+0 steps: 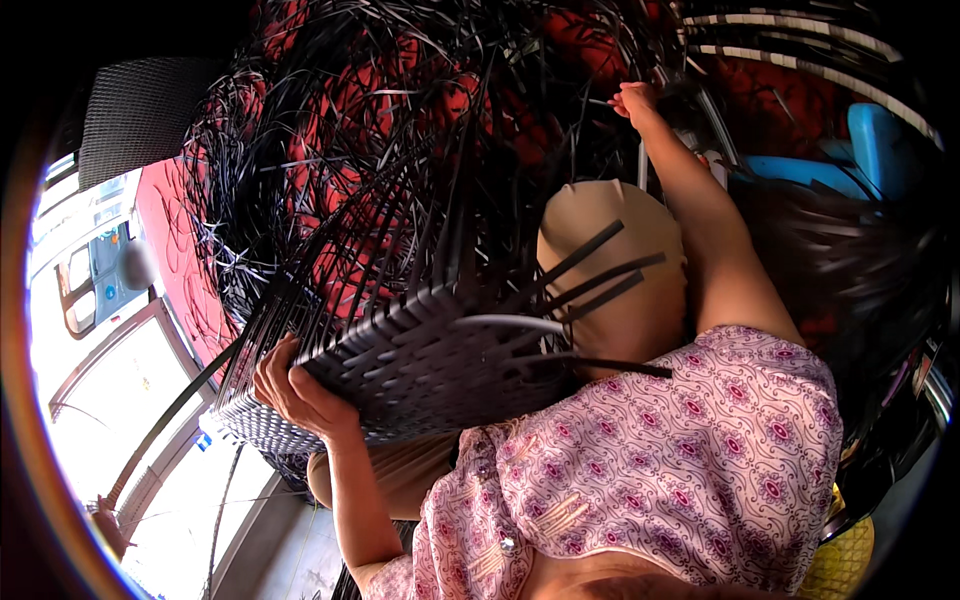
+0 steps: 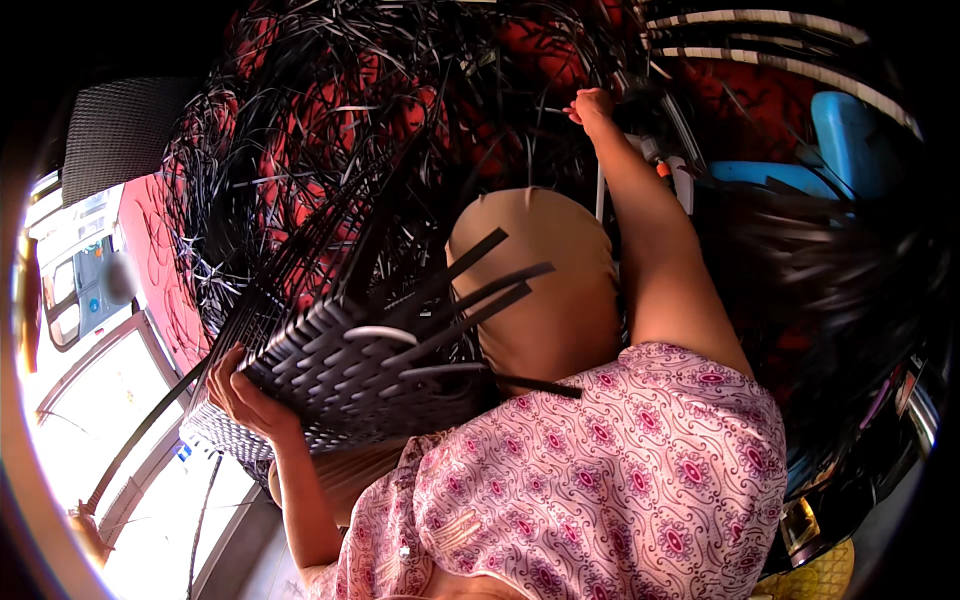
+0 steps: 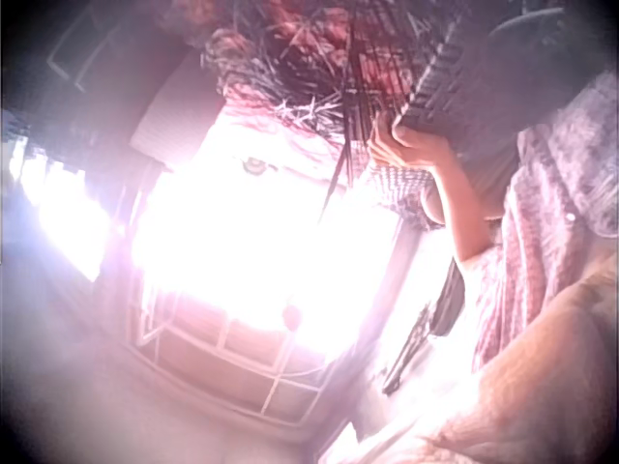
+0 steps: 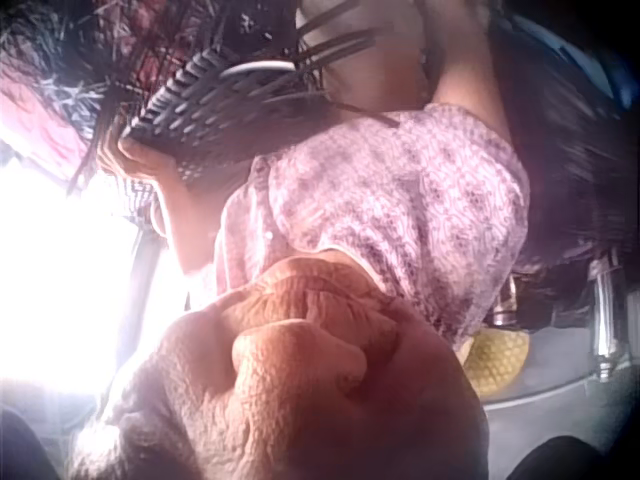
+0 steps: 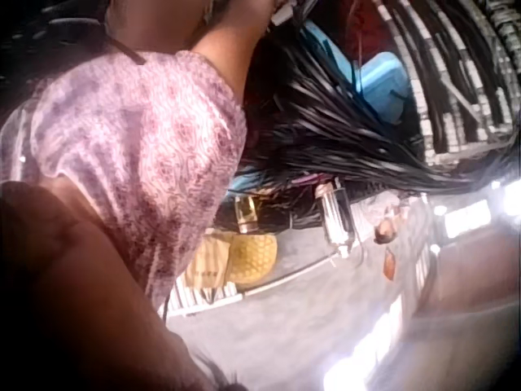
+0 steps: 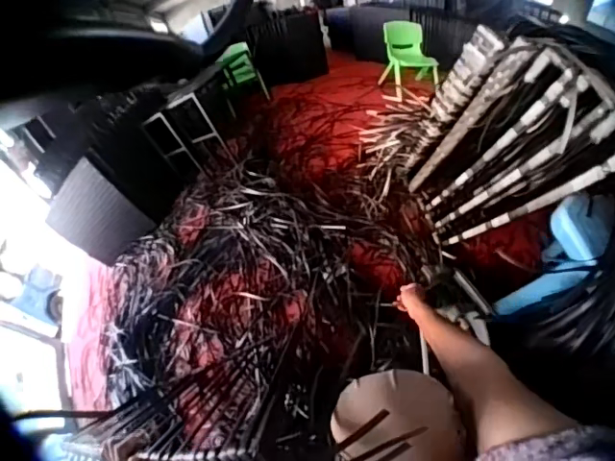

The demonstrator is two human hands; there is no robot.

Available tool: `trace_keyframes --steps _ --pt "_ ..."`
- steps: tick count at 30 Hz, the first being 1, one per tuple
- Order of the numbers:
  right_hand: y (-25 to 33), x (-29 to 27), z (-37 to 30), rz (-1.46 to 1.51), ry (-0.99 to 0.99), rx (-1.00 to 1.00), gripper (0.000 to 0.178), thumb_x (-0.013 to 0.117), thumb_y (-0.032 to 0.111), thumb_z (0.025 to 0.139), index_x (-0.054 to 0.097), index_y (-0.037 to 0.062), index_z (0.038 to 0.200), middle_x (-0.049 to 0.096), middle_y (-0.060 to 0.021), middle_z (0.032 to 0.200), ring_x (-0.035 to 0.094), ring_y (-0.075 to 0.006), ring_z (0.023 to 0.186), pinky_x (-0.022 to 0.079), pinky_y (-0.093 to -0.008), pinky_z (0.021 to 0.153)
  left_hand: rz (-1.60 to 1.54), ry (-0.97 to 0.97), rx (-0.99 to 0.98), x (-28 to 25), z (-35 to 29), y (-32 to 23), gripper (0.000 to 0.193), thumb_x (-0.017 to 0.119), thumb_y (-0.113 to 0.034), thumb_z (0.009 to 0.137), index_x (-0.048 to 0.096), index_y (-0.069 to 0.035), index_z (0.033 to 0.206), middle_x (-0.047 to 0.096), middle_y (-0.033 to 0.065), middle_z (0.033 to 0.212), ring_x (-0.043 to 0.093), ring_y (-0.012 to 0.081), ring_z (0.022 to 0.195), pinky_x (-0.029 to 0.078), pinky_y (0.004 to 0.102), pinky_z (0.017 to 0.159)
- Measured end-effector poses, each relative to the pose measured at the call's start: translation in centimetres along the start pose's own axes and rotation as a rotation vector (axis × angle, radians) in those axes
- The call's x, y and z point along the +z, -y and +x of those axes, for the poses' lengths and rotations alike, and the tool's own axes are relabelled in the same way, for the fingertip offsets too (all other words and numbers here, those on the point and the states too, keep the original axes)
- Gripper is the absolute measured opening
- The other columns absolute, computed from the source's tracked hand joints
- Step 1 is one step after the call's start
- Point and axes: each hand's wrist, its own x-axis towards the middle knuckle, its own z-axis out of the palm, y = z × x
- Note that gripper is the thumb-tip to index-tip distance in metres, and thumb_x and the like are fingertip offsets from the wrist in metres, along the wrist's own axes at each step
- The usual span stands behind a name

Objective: The person sits cross-legged on the floor and weaves a black plastic mat by hand, interlacing strips into a grid pattern. They use a pair of pink-handled scissors to trim excess material from the mat's edge.

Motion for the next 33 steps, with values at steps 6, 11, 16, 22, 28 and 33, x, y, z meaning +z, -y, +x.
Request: trace_keyframes --steps 6,11,16,22,28,33 --pt "-0.4 0.5 2.2 -0.210 0.180 -0.115 0.016 0.061 0.016 0.092 0.070 0.0026 0.090 0.070 -0.0063 0.072 0.066 -0.0162 0.057 0.050 -0.0299 0.046 -0.025 0.053 -0.046 0.5 0.8 0.8 0.057 0.030 -0.043 0.107 0.066 0.001 0.102 0.070 0.0136 0.104 0.058 0.0287 0.102 0.037 0.0454 0.100" --pt "0.4 2.8 3.8 -0.403 0.164 -0.392 0.019 0.064 0.021 0.092 0.070 0.0039 0.090 0.070 -0.0102 0.074 0.069 -0.0222 0.061 0.055 -0.0371 0.053 -0.049 0.066 -0.092 0.4 0.6 1.0 0.057 0.030 -0.041 0.107 0.068 0.002 0.108 0.069 0.0154 0.109 0.059 0.0309 0.105 0.041 0.0474 0.098" --pt "-1.7 3.1 8.8 -0.671 0.057 -0.696 0.016 0.065 0.025 0.090 0.073 0.0113 0.094 0.071 -0.0157 0.082 0.071 -0.0304 0.072 0.056 -0.0417 0.068 -0.092 0.075 -0.101 0.7 1.4 0.8 0.056 0.031 -0.042 0.107 0.068 0.002 0.108 0.068 0.0155 0.109 0.058 0.0296 0.106 0.041 0.0467 0.098" --pt "-0.9 3.8 6.7 -0.383 0.190 -0.471 0.022 0.060 0.021 0.088 0.075 0.0141 0.103 0.074 -0.0115 0.085 0.070 -0.0298 0.077 0.054 -0.0418 0.072 -0.093 0.087 -0.109 0.6 1.0 0.9 0.055 0.031 -0.041 0.107 0.066 0.002 0.109 0.068 0.0153 0.110 0.058 0.0294 0.106 0.041 0.0460 0.098" --pt "-0.7 4.2 7.5 -0.537 0.071 -0.590 0.025 0.058 0.020 0.088 0.073 0.0084 0.106 0.075 -0.0142 0.094 0.071 -0.0345 0.087 0.055 -0.0444 0.080 -0.085 0.092 -0.082 0.6 1.3 1.3 0.055 0.030 -0.040 0.107 0.066 0.002 0.110 0.068 0.0158 0.110 0.057 0.0288 0.107 0.041 0.0461 0.098" --pt "0.6 4.9 6.1 -0.841 -0.041 -0.592 0.024 0.061 0.025 0.091 0.072 0.0083 0.104 0.073 -0.0181 0.103 0.069 -0.0399 0.099 0.055 -0.0484 0.087 -0.065 0.093 -0.083 0.5 1.0 1.5 0.054 0.030 -0.039 0.107 0.065 0.002 0.110 0.068 0.0164 0.111 0.058 0.0289 0.107 0.041 0.0461 0.099"
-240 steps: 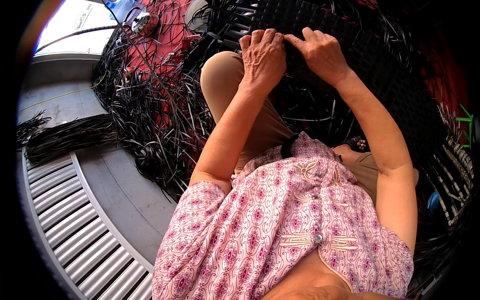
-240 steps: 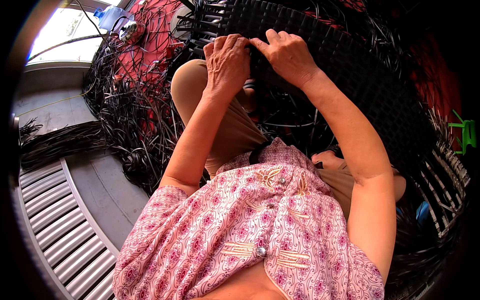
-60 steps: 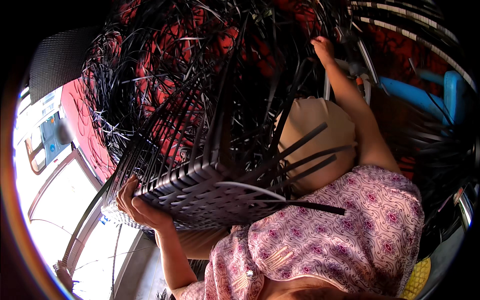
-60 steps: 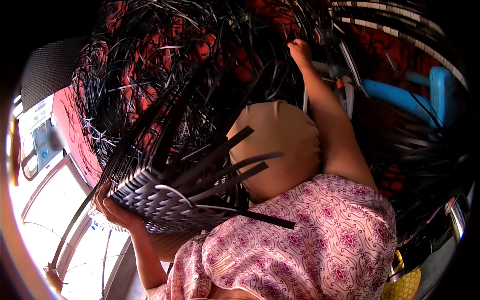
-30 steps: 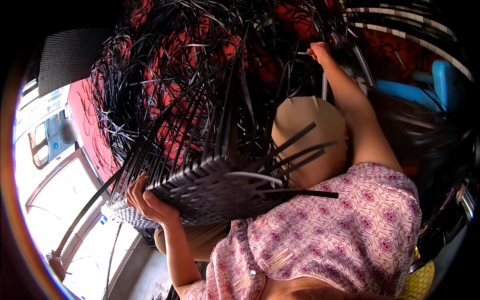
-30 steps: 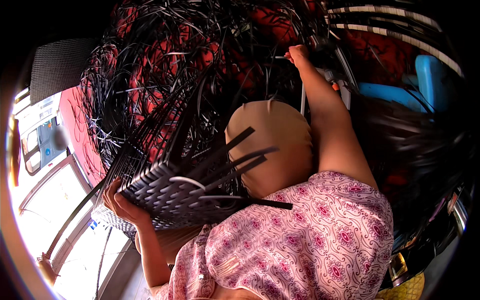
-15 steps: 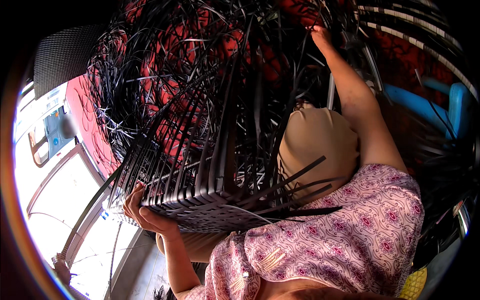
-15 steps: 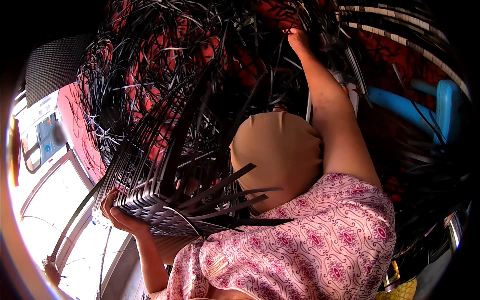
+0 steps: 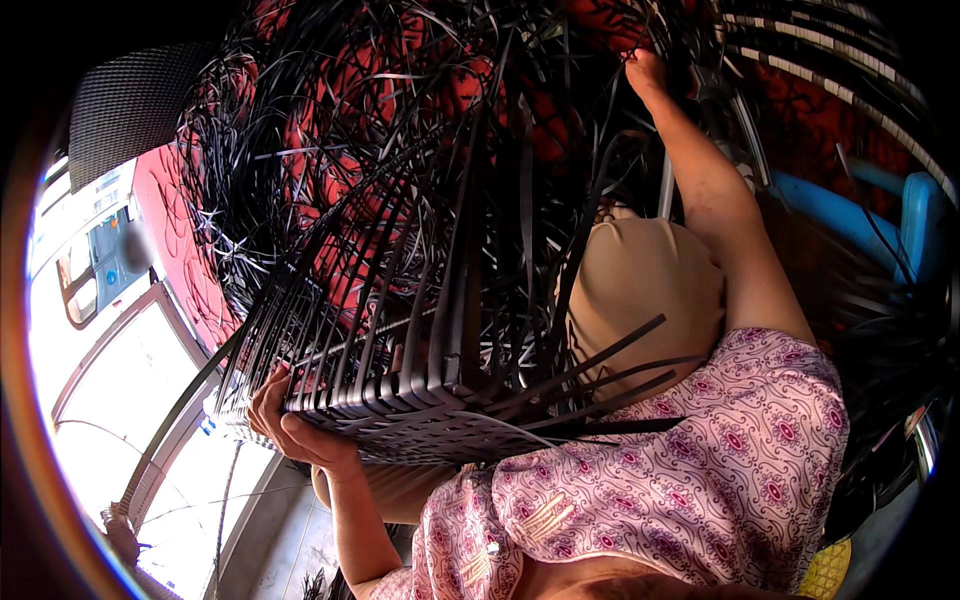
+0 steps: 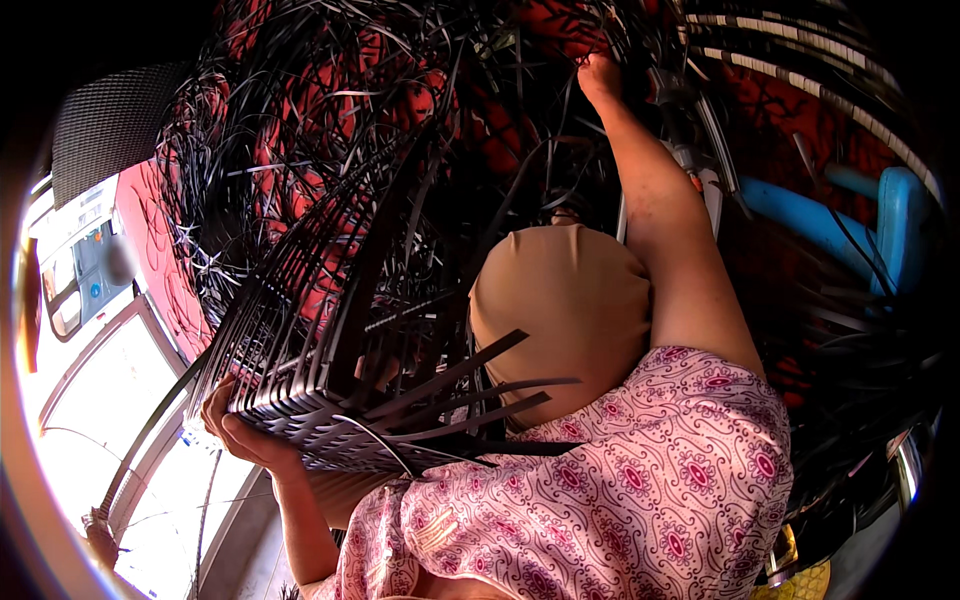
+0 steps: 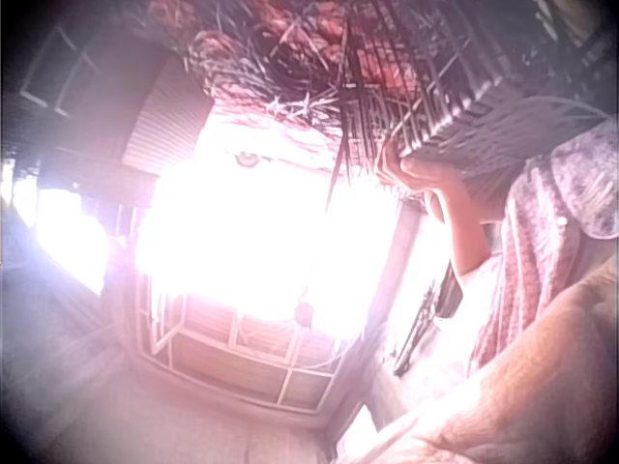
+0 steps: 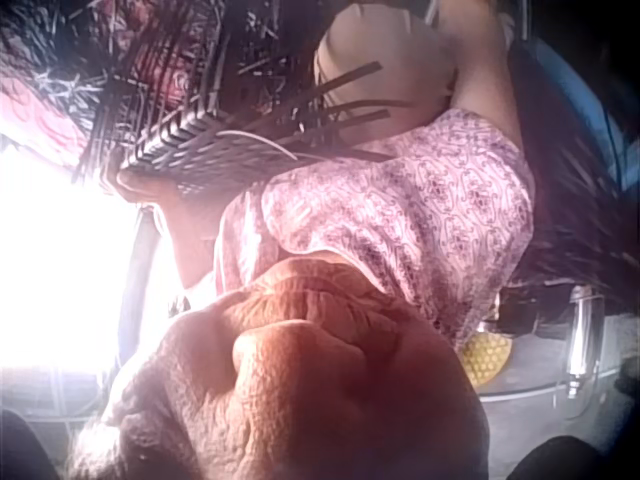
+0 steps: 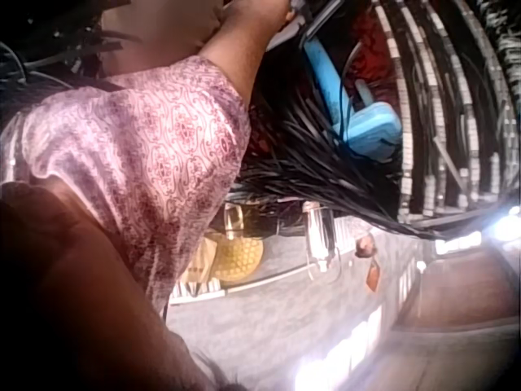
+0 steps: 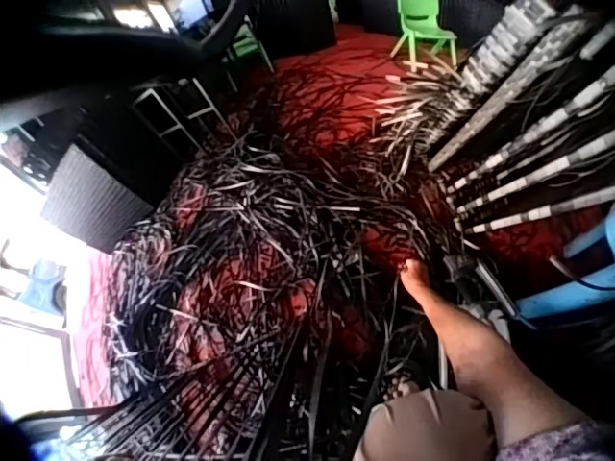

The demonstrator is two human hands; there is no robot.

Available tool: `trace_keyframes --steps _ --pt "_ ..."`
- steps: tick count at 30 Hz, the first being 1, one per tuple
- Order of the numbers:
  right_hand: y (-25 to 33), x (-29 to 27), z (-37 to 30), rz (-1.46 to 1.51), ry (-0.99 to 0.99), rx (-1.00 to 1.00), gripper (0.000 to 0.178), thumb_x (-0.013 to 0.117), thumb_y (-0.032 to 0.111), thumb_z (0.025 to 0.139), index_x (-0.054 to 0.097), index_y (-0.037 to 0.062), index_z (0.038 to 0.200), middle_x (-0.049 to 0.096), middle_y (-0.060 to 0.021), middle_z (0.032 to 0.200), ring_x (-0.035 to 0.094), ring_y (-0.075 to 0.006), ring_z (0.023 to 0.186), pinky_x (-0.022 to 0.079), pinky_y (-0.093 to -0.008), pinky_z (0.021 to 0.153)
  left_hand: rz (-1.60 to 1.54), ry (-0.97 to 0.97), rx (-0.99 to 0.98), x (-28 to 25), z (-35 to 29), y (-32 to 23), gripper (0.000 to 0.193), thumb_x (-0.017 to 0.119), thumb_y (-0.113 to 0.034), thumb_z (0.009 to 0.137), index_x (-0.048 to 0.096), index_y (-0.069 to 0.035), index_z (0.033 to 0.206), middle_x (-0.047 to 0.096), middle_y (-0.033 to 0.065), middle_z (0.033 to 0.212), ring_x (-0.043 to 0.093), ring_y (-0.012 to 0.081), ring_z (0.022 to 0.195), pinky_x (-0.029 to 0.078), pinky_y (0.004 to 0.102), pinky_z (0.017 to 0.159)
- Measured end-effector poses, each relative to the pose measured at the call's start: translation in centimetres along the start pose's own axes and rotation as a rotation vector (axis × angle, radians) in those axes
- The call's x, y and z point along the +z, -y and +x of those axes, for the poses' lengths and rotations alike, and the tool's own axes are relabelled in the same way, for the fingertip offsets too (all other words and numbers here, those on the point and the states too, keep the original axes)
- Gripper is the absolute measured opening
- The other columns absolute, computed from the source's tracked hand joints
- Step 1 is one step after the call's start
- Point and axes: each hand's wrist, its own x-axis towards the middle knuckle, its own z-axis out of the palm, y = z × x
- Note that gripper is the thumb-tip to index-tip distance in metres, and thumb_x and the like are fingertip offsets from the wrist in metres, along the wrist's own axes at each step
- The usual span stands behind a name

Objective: The person sits cross-legged on the floor and weaves a black plastic mat by hand, interlacing strips into a grid pattern. They use a pair of pink-handled scissors to trim excess material from the mat's edge.

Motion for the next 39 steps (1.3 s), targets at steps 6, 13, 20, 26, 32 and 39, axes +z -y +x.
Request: trace_keyframes --steps 6,13,20,26,32,39 --pt "0.0 -0.7 0.0 -0.136 -0.018 -0.039 0.022 0.061 0.028 0.093 0.072 0.0134 0.105 0.073 -0.0165 0.107 0.069 -0.0405 0.100 0.055 -0.0500 0.086 -0.016 0.001 0.007 0.1 0.3 0.0 0.054 0.030 -0.039 0.107 0.066 0.002 0.110 0.068 0.0166 0.111 0.058 0.0291 0.107 0.041 0.0461 0.099" --pt "2.5 -2.0 -1.0 -0.256 -0.035 -0.062 0.023 0.059 0.029 0.093 0.072 0.0146 0.106 0.072 -0.0170 0.108 0.068 -0.0410 0.101 0.054 -0.0525 0.087 -0.012 -0.001 -0.013 -0.1 -0.1 0.1 0.056 0.030 -0.042 0.108 0.065 0.002 0.111 0.068 0.0166 0.111 0.058 0.0290 0.107 0.041 0.0465 0.099" --pt "-3.2 -1.5 2.4 0.228 0.265 -0.037 0.029 0.064 0.038 0.090 0.073 0.0125 0.100 0.073 -0.0075 0.092 0.068 -0.0252 0.082 0.052 -0.0378 0.070 -0.032 0.012 0.007 0.2 0.7 0.0 0.056 0.030 -0.041 0.108 0.065 0.002 0.111 0.068 0.0169 0.111 0.058 0.0292 0.107 0.041 0.0467 0.099" --pt "2.3 -5.9 -1.0 0.551 0.616 0.153 0.016 0.070 0.029 0.091 0.070 0.0183 0.103 0.057 0.0097 0.076 0.051 -0.0039 0.066 0.036 -0.0211 0.053 -0.009 0.008 -0.003 -0.1 0.1 -0.1 0.055 0.030 -0.040 0.108 0.065 0.002 0.111 0.068 0.0175 0.112 0.058 0.0297 0.107 0.041 0.0470 0.099" --pt "0.0 -4.8 -2.1 0.367 0.715 -0.250 0.019 0.075 0.027 0.086 0.073 0.0084 0.090 0.064 0.0059 0.078 0.057 -0.0067 0.076 0.047 -0.0302 0.068 0.006 -0.017 0.016 0.3 1.1 -0.3 0.058 0.030 -0.042 0.108 0.067 0.002 0.107 0.069 0.0157 0.109 0.058 0.0306 0.106 0.041 0.0471 0.098" --pt "-0.9 -6.6 -10.3 0.524 0.664 -0.022 0.022 0.063 0.020 0.098 0.071 -0.0007 0.099 0.073 -0.0038 0.090 0.067 -0.0120 0.081 0.051 -0.0278 0.079 0.053 -0.031 0.028 -0.3 1.1 -0.6 0.056 0.033 -0.045 0.108 0.067 -0.001 0.102 0.070 0.0140 0.104 0.061 0.0298 0.101 0.036 0.0450 0.100"
